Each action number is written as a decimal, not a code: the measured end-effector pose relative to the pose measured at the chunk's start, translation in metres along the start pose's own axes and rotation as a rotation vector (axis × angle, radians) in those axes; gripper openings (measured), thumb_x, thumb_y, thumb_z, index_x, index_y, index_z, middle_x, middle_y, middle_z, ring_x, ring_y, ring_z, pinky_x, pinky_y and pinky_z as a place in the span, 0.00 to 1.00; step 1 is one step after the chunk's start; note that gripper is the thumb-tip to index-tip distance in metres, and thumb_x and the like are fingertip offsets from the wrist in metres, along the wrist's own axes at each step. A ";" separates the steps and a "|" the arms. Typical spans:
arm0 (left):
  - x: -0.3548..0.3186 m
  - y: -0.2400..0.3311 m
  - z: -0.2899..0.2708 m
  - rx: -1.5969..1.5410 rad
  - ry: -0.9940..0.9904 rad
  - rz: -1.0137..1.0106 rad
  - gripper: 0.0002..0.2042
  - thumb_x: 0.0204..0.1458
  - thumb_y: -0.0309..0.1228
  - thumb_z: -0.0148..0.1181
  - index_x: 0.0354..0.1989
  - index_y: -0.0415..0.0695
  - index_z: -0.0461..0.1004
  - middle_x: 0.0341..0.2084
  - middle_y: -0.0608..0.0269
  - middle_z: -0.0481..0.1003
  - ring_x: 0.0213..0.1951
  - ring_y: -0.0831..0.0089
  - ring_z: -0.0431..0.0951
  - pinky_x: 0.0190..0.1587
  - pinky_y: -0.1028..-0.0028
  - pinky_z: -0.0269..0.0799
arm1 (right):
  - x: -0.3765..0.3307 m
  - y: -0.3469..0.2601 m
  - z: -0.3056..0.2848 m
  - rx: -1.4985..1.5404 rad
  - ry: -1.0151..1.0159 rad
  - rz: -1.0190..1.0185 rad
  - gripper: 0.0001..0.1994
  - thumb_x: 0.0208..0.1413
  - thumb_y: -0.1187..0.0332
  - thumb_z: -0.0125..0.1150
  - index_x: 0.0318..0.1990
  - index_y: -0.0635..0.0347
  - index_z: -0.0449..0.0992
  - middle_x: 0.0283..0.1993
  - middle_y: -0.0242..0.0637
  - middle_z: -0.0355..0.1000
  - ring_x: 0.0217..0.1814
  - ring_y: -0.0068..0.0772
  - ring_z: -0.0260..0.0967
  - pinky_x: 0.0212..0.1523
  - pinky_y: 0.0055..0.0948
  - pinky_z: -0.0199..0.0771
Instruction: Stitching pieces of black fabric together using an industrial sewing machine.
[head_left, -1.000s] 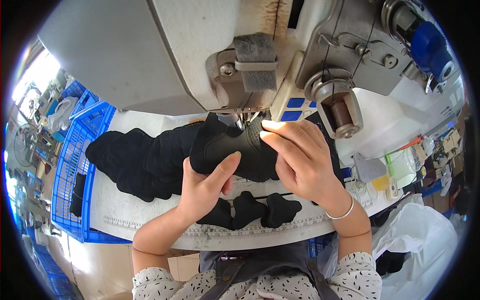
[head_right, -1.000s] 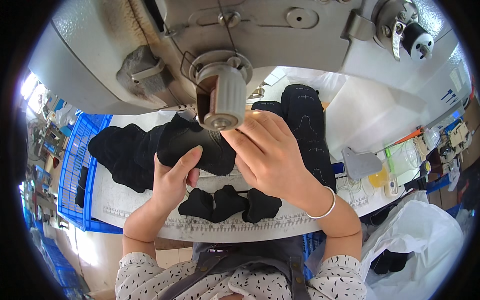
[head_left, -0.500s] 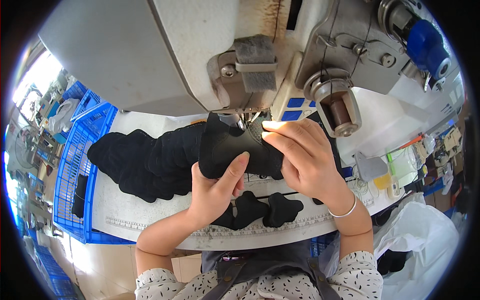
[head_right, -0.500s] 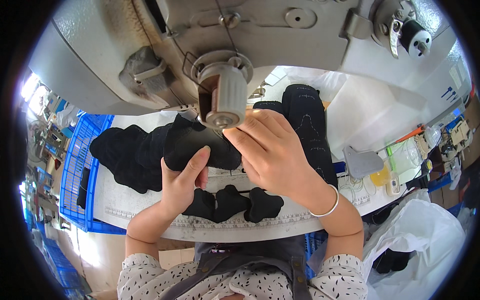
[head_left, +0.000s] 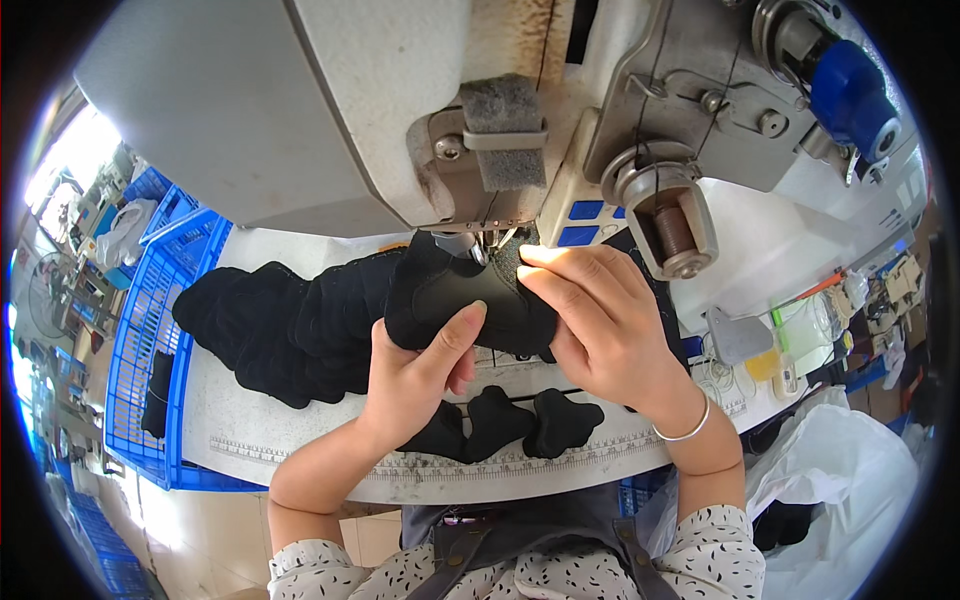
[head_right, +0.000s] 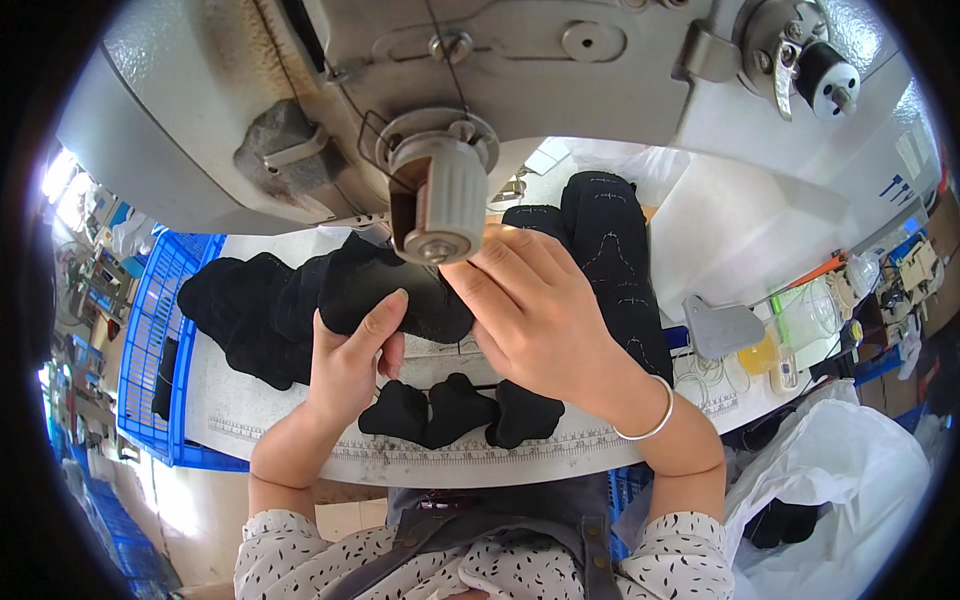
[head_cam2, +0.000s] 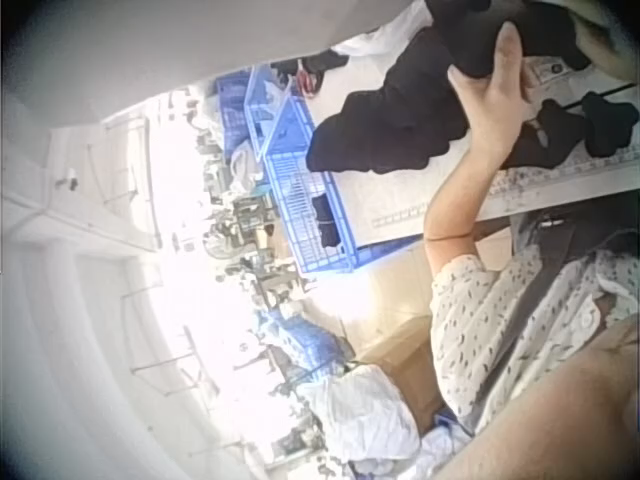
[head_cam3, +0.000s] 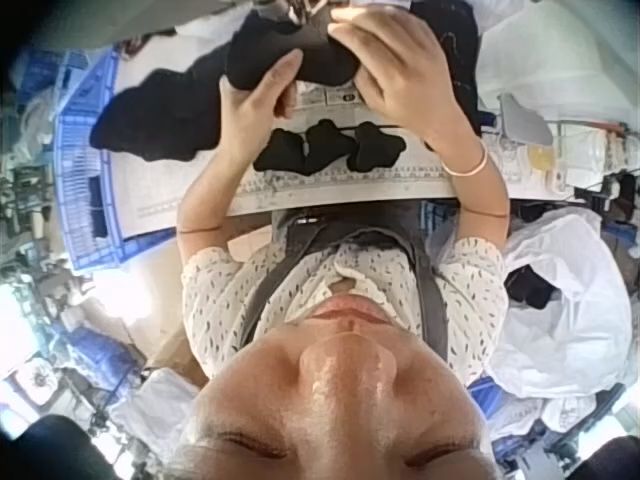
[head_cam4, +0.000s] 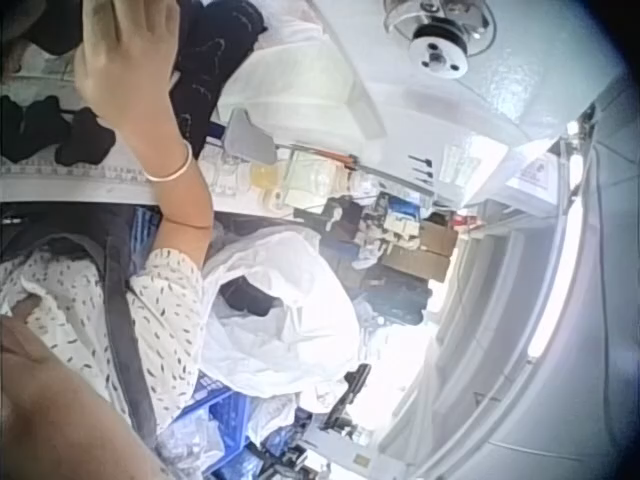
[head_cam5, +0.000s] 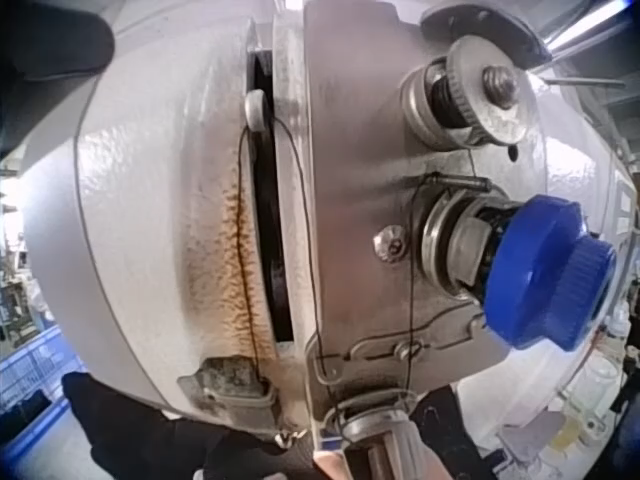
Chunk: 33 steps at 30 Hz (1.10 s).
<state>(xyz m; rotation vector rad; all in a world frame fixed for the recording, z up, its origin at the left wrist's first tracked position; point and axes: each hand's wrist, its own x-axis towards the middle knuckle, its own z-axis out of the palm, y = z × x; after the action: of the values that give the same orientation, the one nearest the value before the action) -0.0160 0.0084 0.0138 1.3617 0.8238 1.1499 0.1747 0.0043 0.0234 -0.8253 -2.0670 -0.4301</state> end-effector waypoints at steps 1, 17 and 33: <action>0.001 0.001 -0.001 0.007 0.002 -0.007 0.11 0.54 0.34 0.55 0.23 0.42 0.72 0.09 0.71 0.66 0.11 0.86 0.63 0.13 0.83 0.54 | 0.000 0.000 0.001 0.001 -0.002 -0.005 0.22 0.30 0.83 0.53 0.41 0.66 0.71 0.45 0.40 0.69 0.40 0.41 0.67 0.41 0.35 0.67; 0.015 0.001 -0.015 -0.157 0.050 -0.041 0.11 0.54 0.35 0.54 0.29 0.39 0.71 0.15 0.68 0.69 0.13 0.85 0.64 0.14 0.84 0.57 | -0.002 0.000 0.005 -0.045 -0.011 -0.004 0.22 0.31 0.82 0.53 0.41 0.67 0.71 0.43 0.42 0.69 0.37 0.42 0.66 0.38 0.35 0.67; 0.001 -0.040 -0.112 0.293 0.428 0.020 0.12 0.48 0.29 0.62 0.37 0.35 0.71 0.16 0.71 0.69 0.12 0.87 0.62 0.15 0.85 0.56 | -0.005 0.014 -0.013 0.044 -0.041 0.139 0.13 0.43 0.84 0.51 0.39 0.66 0.72 0.37 0.41 0.71 0.32 0.36 0.69 0.29 0.25 0.67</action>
<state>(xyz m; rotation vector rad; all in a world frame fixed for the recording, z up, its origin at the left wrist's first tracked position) -0.1165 0.0491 -0.0355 1.3781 1.3301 1.4014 0.1936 0.0051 0.0273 -0.9510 -2.0337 -0.2931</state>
